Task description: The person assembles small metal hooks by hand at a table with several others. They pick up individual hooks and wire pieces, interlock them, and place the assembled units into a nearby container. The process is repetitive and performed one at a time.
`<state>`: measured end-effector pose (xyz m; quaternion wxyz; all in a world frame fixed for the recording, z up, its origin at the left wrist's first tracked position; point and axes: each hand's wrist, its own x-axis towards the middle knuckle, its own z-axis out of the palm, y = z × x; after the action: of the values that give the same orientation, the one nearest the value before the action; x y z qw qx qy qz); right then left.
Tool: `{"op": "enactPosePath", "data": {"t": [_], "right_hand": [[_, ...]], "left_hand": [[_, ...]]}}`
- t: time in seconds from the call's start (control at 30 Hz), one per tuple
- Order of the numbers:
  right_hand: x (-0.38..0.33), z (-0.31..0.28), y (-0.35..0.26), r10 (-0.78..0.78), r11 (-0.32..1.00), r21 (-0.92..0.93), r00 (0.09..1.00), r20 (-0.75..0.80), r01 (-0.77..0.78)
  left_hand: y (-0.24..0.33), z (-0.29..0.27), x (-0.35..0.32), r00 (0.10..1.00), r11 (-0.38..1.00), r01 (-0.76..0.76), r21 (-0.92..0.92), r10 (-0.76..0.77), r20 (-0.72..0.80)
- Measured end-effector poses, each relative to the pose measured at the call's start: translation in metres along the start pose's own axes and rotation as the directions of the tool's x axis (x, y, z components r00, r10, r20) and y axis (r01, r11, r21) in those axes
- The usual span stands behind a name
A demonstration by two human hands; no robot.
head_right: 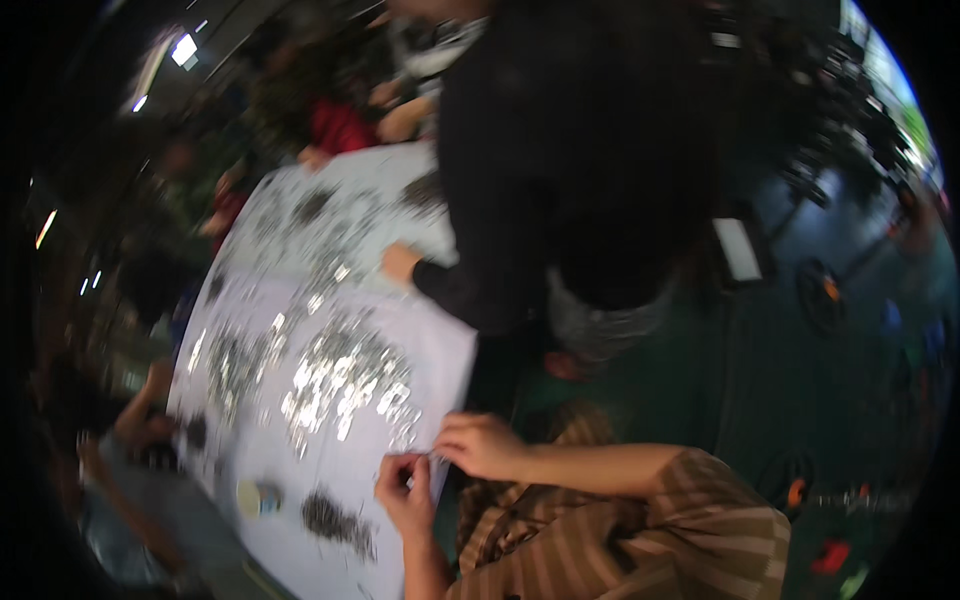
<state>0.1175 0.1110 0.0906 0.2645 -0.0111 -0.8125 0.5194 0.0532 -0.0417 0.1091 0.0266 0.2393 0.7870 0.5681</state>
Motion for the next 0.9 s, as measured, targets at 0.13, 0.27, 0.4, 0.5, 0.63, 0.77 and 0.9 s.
{"op": "enactPosePath", "data": {"t": [0.13,0.27,0.4,0.5,0.63,0.77,0.9], "right_hand": [[-0.003,0.002,0.006,-0.038,0.999,-0.019,0.999,0.019,0.038],[-0.008,-0.006,0.004,-0.006,1.000,-0.029,1.000,-0.030,0.005],[-0.011,-0.007,0.004,-0.009,0.998,-0.058,1.000,-0.008,0.008],[-0.010,-0.003,0.007,-0.030,0.998,-0.054,0.999,-0.043,0.028],[-0.009,-0.004,0.010,-0.042,0.999,-0.033,0.997,-0.064,0.039],[-0.007,-0.010,0.007,0.003,0.999,-0.041,1.000,-0.029,-0.004],[-0.003,-0.012,0.001,-0.019,0.999,-0.033,1.000,-0.024,0.018]], "left_hand": [[-0.014,0.008,-0.004,0.997,0.987,0.067,-0.149,-0.072,-0.025],[-0.008,0.011,-0.003,0.995,0.985,0.095,-0.147,-0.091,0.033],[-0.004,0.020,-0.004,0.998,0.989,0.052,-0.140,-0.054,-0.016],[-0.001,0.024,-0.007,0.999,0.994,-0.031,-0.109,0.027,-0.041],[-0.006,0.025,-0.005,0.992,0.990,-0.122,-0.076,0.120,-0.030],[-0.007,0.027,-0.001,0.970,0.970,-0.243,-0.010,0.242,-0.027],[-0.007,0.025,-0.010,0.996,0.986,-0.091,-0.142,0.093,0.002]]}}
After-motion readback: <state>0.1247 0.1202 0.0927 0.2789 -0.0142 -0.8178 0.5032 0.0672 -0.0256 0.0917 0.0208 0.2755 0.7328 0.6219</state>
